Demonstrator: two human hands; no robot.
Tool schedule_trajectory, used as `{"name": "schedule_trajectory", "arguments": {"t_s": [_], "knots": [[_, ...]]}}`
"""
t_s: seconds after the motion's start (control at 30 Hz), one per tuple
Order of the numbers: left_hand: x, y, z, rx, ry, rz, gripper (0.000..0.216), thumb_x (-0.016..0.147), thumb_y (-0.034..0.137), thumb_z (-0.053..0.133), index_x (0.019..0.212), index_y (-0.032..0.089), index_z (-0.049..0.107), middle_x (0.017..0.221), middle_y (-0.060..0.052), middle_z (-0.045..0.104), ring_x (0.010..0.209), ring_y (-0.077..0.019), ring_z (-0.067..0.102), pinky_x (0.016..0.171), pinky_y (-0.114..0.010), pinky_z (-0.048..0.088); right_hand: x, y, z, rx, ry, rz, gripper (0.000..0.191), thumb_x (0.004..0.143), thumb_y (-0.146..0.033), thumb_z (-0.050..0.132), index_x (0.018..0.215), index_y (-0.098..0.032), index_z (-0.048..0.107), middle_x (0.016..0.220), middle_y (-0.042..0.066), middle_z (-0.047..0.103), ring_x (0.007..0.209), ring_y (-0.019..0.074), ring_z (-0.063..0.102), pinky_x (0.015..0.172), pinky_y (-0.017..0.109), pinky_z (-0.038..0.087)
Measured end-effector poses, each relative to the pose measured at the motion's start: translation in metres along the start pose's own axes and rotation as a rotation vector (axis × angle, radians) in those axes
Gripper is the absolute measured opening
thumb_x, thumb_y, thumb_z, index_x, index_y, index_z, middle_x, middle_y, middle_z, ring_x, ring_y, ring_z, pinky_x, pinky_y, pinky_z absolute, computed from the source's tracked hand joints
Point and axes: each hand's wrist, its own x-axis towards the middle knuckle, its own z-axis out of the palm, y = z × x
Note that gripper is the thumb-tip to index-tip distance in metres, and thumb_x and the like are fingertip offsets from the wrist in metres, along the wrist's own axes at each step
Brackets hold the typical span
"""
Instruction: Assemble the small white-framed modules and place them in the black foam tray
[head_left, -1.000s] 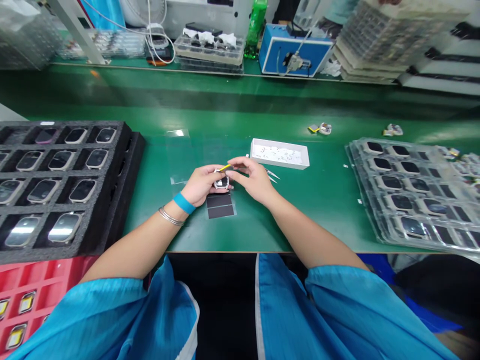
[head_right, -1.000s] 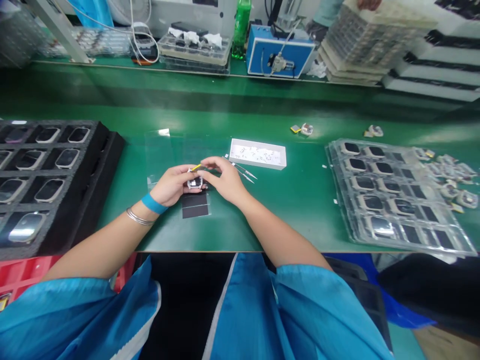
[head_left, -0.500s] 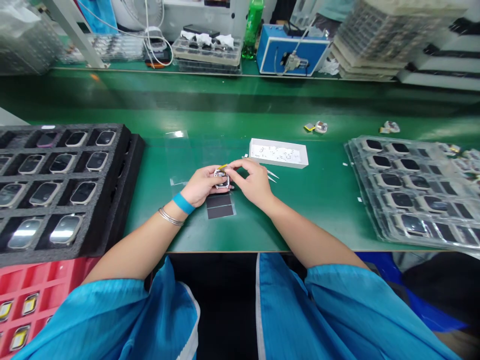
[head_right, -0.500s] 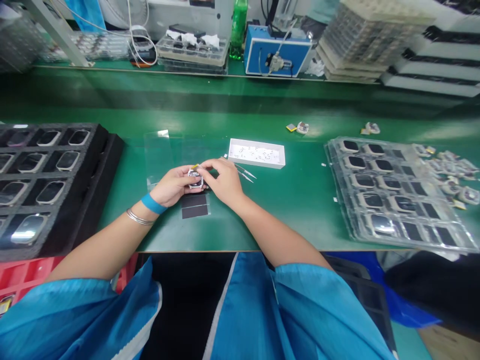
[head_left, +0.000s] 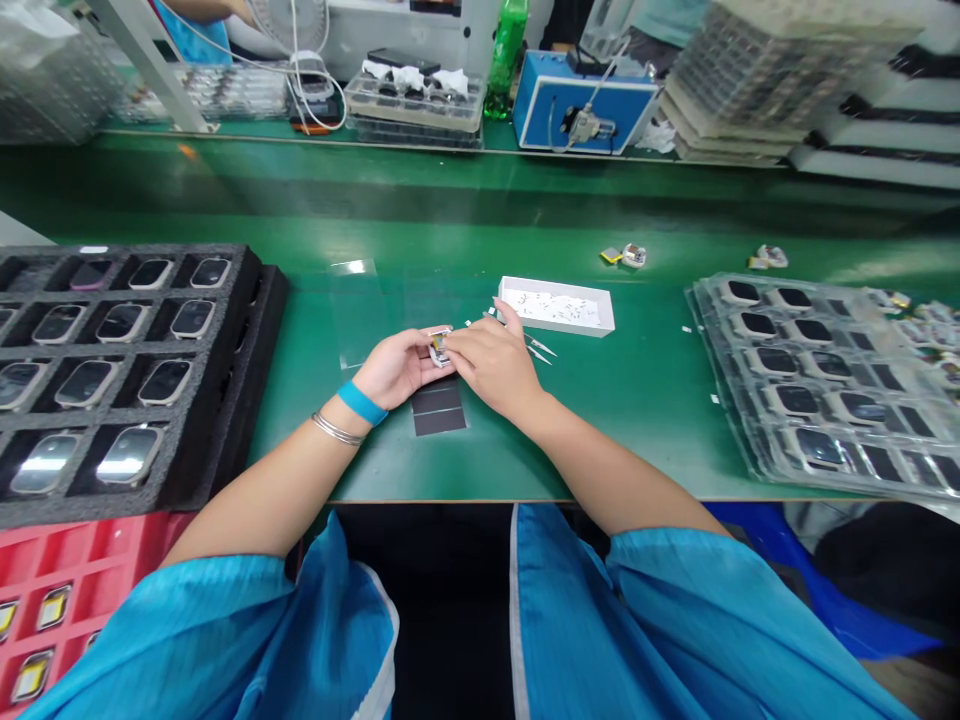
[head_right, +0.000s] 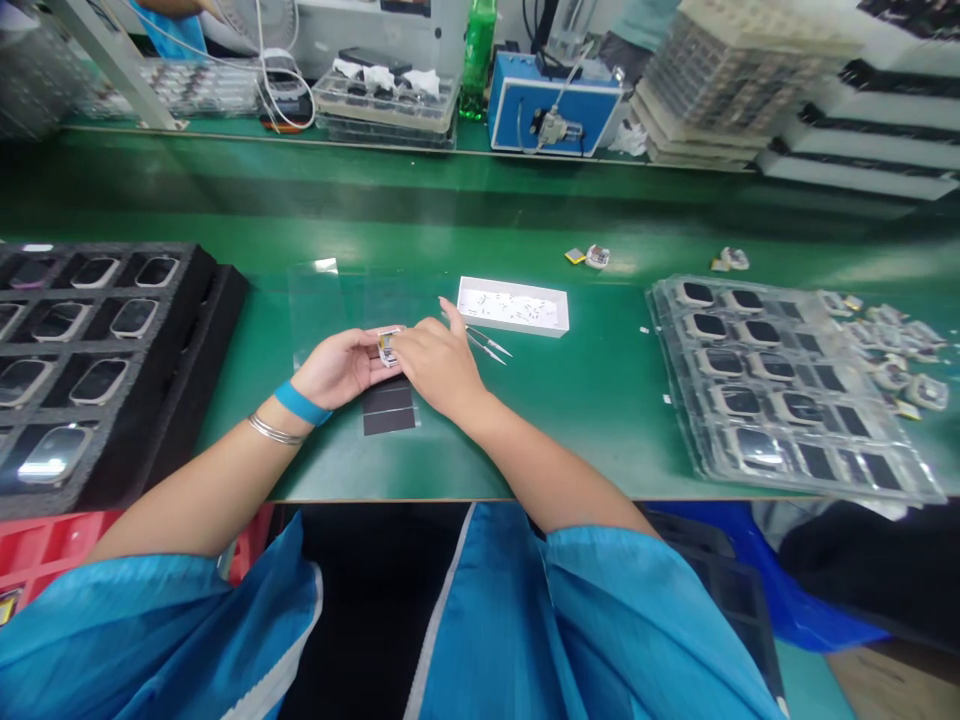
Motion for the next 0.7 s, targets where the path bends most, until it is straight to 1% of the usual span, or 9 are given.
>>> {"name": "schedule_trajectory", "arguments": {"t_s": [0.13,0.23,0.3,0.37,0.43,0.47,0.53,0.57,0.7], "knots": [[0.002,0.000,-0.004,0.026,-0.020,0.051,0.020,0.082,0.010,0.062,0.100,0.010,0.070,0.086,-0.008,0.071,0.076,-0.0130,0.068,0.082,-0.031,0.058,0.000,0.003,-0.001,0.036,-0.046,-0.009,0.016,0.090,-0.023,0.059,0.085,-0.031,0.072,0.103,-0.001,0.072,0.094,0.0220,0.059,0.119,0.060,0.016],[0.001,0.001,-0.006,0.057,-0.065,0.080,0.024,0.081,0.007,0.065,0.104,0.010,0.069,0.089,-0.007,0.071,0.076,-0.0122,0.068,0.082,-0.030,0.058,0.000,0.004,-0.001,0.092,-0.034,0.006,0.013,0.089,-0.022,0.062,0.082,-0.028,0.071,0.104,0.002,0.069,0.100,0.0222,0.059,0.114,0.056,0.031],[0.000,0.001,-0.007,0.079,-0.104,0.113,0.028,0.078,0.006,0.068,0.106,0.011,0.069,0.093,-0.007,0.072,0.080,-0.0135,0.069,0.081,-0.031,0.059,0.000,0.006,-0.002,0.176,0.011,0.070,0.004,0.085,-0.023,0.067,0.086,-0.025,0.070,0.108,0.005,0.066,0.106,0.0229,0.058,0.106,0.050,0.043],[0.000,0.000,-0.007,0.115,-0.143,0.147,0.032,0.075,0.007,0.072,0.107,0.012,0.069,0.097,-0.008,0.073,0.083,-0.0151,0.070,0.079,-0.030,0.060,0.000,0.010,-0.001,0.337,0.031,0.193,0.022,0.078,-0.023,0.073,0.099,-0.024,0.067,0.117,0.007,0.061,0.111,0.0228,0.057,0.098,0.044,0.051],[0.000,-0.001,-0.007,0.163,-0.173,0.169,0.035,0.072,0.010,0.077,0.106,0.013,0.069,0.097,-0.008,0.073,0.083,-0.0156,0.071,0.078,-0.029,0.060,0.000,0.014,0.000,0.563,-0.053,0.322,0.043,0.074,-0.026,0.075,0.115,-0.025,0.060,0.124,0.007,0.059,0.111,0.0214,0.060,0.092,0.040,0.056],[0.000,-0.002,-0.007,0.188,-0.181,0.175,0.037,0.071,0.013,0.079,0.106,0.013,0.070,0.096,-0.009,0.074,0.082,-0.0155,0.071,0.077,-0.028,0.059,0.000,0.016,0.001,0.674,-0.118,0.371,0.049,0.074,-0.028,0.076,0.120,-0.026,0.057,0.124,0.007,0.060,0.109,0.0207,0.062,0.090,0.039,0.057],[0.000,-0.004,-0.007,0.229,-0.184,0.189,0.040,0.068,0.017,0.082,0.106,0.013,0.070,0.095,-0.009,0.074,0.081,-0.0158,0.071,0.077,-0.028,0.059,0.000,0.016,0.003,0.829,-0.210,0.426,0.053,0.074,-0.032,0.075,0.123,-0.026,0.054,0.119,0.007,0.065,0.104,0.0202,0.066,0.089,0.038,0.059],[0.000,-0.004,-0.007,0.243,-0.181,0.198,0.041,0.067,0.019,0.084,0.105,0.013,0.069,0.095,-0.009,0.074,0.082,-0.0165,0.071,0.078,-0.029,0.059,-0.001,0.016,0.004,0.865,-0.217,0.437,0.054,0.074,-0.033,0.076,0.123,-0.025,0.055,0.117,0.007,0.067,0.103,0.0206,0.067,0.089,0.039,0.059],[0.000,-0.005,-0.008,0.260,-0.177,0.222,0.043,0.066,0.023,0.085,0.104,0.014,0.069,0.095,-0.009,0.074,0.085,-0.0181,0.072,0.079,-0.030,0.059,-0.003,0.008,0.007,0.882,-0.144,0.459,0.056,0.072,-0.034,0.077,0.122,-0.024,0.056,0.118,0.008,0.069,0.106,0.0220,0.068,0.093,0.040,0.058]]}}
